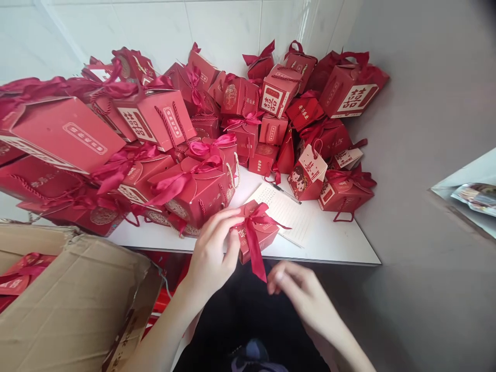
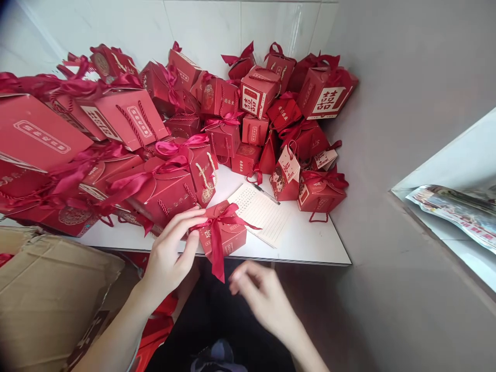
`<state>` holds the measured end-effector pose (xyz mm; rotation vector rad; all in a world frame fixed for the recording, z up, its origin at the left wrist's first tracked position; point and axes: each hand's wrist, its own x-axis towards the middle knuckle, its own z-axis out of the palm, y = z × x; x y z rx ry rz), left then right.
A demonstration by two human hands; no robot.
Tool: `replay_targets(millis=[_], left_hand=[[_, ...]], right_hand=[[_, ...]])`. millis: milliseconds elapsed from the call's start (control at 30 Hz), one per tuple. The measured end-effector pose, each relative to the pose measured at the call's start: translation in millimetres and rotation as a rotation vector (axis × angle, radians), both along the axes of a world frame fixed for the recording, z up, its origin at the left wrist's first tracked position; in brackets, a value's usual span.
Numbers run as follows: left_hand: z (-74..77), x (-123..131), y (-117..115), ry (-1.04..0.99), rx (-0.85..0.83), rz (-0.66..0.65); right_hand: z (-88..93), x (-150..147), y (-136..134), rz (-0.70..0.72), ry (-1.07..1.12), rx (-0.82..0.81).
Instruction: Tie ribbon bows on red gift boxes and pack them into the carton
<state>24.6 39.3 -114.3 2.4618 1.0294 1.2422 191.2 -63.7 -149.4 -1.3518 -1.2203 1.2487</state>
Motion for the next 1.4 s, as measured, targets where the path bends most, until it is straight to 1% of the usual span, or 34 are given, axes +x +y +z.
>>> replay_targets(millis=[33, 67, 100, 167, 267, 400, 600, 700, 767, 800, 833, 867, 933, 967, 1000, 1033, 1100, 1167, 1200, 1300, 1400], left_hand=[[0.2, 3.5, 2.6, 0.015, -0.031, 0.000], [0.0, 7.0, 6.0, 0.028, -0.063, 0.011], [-0.7, 10.1, 10.0, 0.035, -0.096, 0.021], [-2.8, 14.4, 18.3, 0.028, -0.164, 0.014], [-5.2, 15.0, 27.5, 0.001, -0.258, -0.045], [-5.1, 10.0, 33.4, -0.011, -0.351, -0.117], [-1.2, 9.4, 42.2, -0.008, -0.424, -0.208], [-0.5, 9.8, 45.8, 0.014, -0.456, -0.231], [-0.8, 9.1, 47.1, 0.017, -0.479, -0.254], [-1.1, 8.7, 47.3, 0.014, -0.494, -0.266], [-1.3, 8.3, 47.4, 0.010, -0.509, -0.276], [-1.5, 8.1, 47.4, 0.005, -0.521, -0.285], [-1.3, 8.3, 47.3, -0.001, -0.531, -0.291], [-1.1, 8.6, 47.3, -0.001, -0.528, -0.289], [-0.8, 9.1, 47.5, 0.001, -0.523, -0.284], [-0.6, 9.6, 47.8, 0.003, -0.520, -0.280], [-0.3, 10.2, 48.6, 0.008, -0.523, -0.281], [-0.5, 10.1, 49.6, 0.008, -0.536, -0.296], [-0.8, 9.9, 50.0, 0.009, -0.541, -0.307], [-1.6, 9.5, 50.9, 0.017, -0.536, -0.340], [-1.6, 11.1, 51.2, 0.021, -0.532, -0.361]], right_hand=[[-1.4, 3.6, 4.8, -0.096, 0.030, -0.018], [-2.3, 5.4, 9.5, -0.148, 0.070, -0.045], [-2.5, 5.3, 13.9, -0.155, 0.112, -0.072], [-0.2, -0.1, 21.1, -0.070, 0.162, -0.091], [7.1, -14.8, 27.0, 0.037, 0.118, -0.036], [13.3, -30.5, 27.8, 0.061, 0.090, 0.016], [7.9, -46.9, 28.3, 0.136, 0.121, 0.085], [7.5, -45.3, 24.2, 0.184, 0.043, 0.085], [8.7, -34.2, 18.9, 0.242, 0.002, 0.057], [9.4, -25.5, 16.5, 0.241, 0.007, 0.034], [10.1, -15.4, 15.0, 0.195, 0.020, 0.019], [10.7, -4.6, 14.8, 0.088, 0.027, 0.018], [12.1, 15.4, 19.0, -0.216, -0.046, 0.068], [13.0, 23.0, 23.2, -0.335, -0.122, 0.098], [13.9, 28.4, 28.3, -0.399, -0.201, 0.116], [14.7, 31.4, 33.8, -0.407, -0.268, 0.117], [15.7, 31.5, 43.6, -0.304, -0.328, 0.073], [15.6, 27.4, 49.1, -0.194, -0.300, 0.022], [15.0, 25.1, 49.9, -0.164, -0.270, 0.004], [13.1, 21.2, 46.0, -0.139, -0.170, 0.002], [13.3, 19.7, 37.1, -0.126, -0.125, -0.004]])
